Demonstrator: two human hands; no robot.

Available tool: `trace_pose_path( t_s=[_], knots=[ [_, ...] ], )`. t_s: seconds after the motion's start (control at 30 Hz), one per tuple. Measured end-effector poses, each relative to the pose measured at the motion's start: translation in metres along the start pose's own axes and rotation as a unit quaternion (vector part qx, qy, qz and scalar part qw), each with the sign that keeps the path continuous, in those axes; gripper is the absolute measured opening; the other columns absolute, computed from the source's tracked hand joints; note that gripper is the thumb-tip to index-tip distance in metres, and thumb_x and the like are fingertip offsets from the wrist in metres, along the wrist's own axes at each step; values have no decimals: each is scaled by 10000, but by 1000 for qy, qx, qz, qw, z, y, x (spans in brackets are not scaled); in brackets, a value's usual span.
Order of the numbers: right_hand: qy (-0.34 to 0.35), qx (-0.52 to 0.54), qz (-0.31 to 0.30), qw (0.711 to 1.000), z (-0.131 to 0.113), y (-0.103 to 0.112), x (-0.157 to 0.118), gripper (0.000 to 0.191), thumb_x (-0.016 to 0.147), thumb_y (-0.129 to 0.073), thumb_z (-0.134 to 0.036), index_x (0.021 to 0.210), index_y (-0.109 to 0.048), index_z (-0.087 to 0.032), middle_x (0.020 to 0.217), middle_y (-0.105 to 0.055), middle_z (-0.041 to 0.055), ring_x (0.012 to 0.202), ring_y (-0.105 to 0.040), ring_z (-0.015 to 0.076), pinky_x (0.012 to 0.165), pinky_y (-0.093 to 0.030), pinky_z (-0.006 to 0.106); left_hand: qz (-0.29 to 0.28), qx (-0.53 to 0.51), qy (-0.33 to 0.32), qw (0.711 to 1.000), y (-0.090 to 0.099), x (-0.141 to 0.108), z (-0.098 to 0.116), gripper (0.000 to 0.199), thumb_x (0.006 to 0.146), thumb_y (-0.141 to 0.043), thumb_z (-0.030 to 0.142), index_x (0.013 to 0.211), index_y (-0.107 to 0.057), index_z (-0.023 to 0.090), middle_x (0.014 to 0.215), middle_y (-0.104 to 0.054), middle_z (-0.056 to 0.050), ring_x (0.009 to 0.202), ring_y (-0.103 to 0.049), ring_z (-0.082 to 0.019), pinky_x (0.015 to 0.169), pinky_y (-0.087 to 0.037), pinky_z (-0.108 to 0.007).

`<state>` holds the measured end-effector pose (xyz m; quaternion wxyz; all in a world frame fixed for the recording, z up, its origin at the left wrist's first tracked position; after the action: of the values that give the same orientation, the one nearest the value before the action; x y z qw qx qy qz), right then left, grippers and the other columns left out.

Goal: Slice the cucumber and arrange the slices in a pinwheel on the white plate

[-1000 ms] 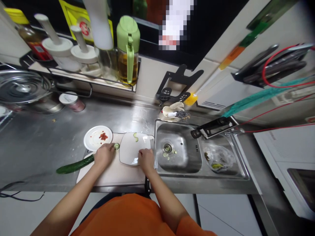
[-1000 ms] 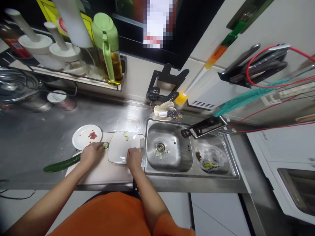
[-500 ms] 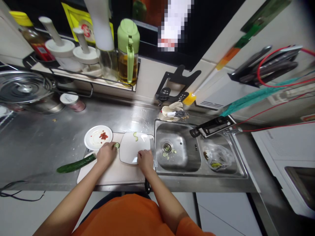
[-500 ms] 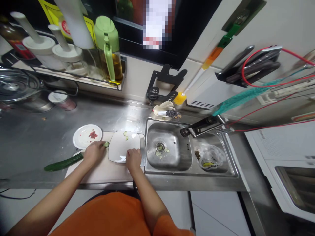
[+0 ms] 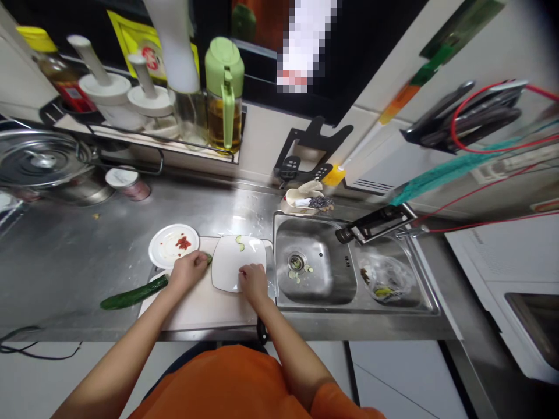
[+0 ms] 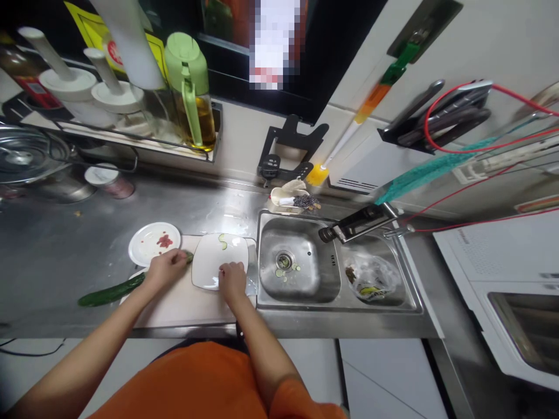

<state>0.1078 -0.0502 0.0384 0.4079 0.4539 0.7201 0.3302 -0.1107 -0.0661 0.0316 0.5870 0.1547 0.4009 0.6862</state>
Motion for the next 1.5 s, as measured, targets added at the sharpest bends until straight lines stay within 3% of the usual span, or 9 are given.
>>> trace_pose_path(
  t_s=[0.17, 0.33, 0.57, 0.7, 0.9, 1.07, 1.27, 1.4, 1.5],
  knots=[
    [28, 101, 11, 994, -7, 2, 9, 198, 813, -571, -156, 944, -715, -194, 873, -684, 42, 870, -567, 172, 891, -379, 305, -46, -99, -18, 994, 1, 0, 14, 296, 714, -593, 457, 793, -678, 185, 589, -589, 33, 548, -477, -111, 541, -360, -215],
    [-9, 237, 8, 971, -5, 4, 18, 258, 768, -620, -237, 1008, -713, -221, 945, -707, 29, 817, -586, 169, 768, -458, 292, -155, -191, -23, 969, -11, 3, 33, 302, 667, -651, 442, 798, -698, 175, 647, -646, 15, 570, -517, -110, 550, -370, -214],
    [-73, 358, -27, 931, 10, 3, 21, 144, 689, -626, -271, 763, -712, -182, 709, -669, 3, 656, -557, 135, 629, -434, 239, -213, -270, 35, 939, -28, 2, 53, 315, 602, -702, 422, 788, -687, 167, 657, -661, 1, 578, -532, -113, 565, -383, -220],
    [-82, 415, -36, 906, 16, 10, 17, 138, 656, -649, -292, 709, -677, -167, 652, -627, -11, 608, -519, 117, 595, -401, 226, -224, -307, 97, 920, -37, 3, 58, 395, 628, -678, 509, 806, -674, 156, 615, -622, 2, 539, -487, -98, 514, -347, -213],
    [-32, 435, -44, 899, 22, 27, 12, 131, 675, -631, -284, 716, -668, -165, 692, -628, -7, 660, -526, 121, 651, -407, 236, -301, -397, 264, 826, -58, 0, 60, 466, 655, -681, 561, 799, -632, 120, 683, -658, -68, 461, -418, -69, 415, -184, -199],
    [-18, 421, -69, 904, 28, 34, 11, 129, 686, -633, -280, 729, -671, -164, 697, -629, -7, 672, -530, 121, 670, -409, 240, -339, -464, 276, 770, -66, -2, 65, 297, 669, -733, 373, 786, -661, 110, 681, -640, -46, 479, -435, -51, 404, -239, -172],
    [-58, 407, -85, 908, 47, 29, 17, 113, 680, -613, -228, 739, -681, -160, 655, -621, -10, 611, -514, 111, 585, -395, 215, -274, -480, 251, 795, -70, 3, 65, 417, 518, -815, 218, 906, -698, 119, 623, -605, 3, 495, -449, -47, 450, -308, -173],
    [-61, 347, -65, 934, 57, 29, 25, 118, 684, -594, -178, 736, -698, -160, 675, -644, -4, 635, -534, 117, 600, -403, 214, -242, -418, 214, 849, -76, 6, 64, 424, 519, -792, 297, 892, -689, 124, 501, -534, 42, 463, -451, -66, 449, -270, -189],
    [-63, 276, -47, 958, 60, 32, 31, 125, 700, -587, -152, 746, -702, -166, 707, -662, 1, 662, -555, 123, 613, -405, 216, -220, -344, 161, 898, -79, 8, 66, 320, 579, -735, 333, 830, -680, 143, 545, -586, 20, 502, -515, -99, 495, -343, -215]
  ],
)
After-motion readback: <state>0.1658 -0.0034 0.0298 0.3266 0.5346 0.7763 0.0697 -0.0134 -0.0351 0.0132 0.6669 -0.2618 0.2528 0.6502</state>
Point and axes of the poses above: each hand's wrist, its own x-axis towards the middle knuckle, its own y-axis out of the back of the hand, z = x × y, the point moved 1 cm from there along x, towards the middle knuckle
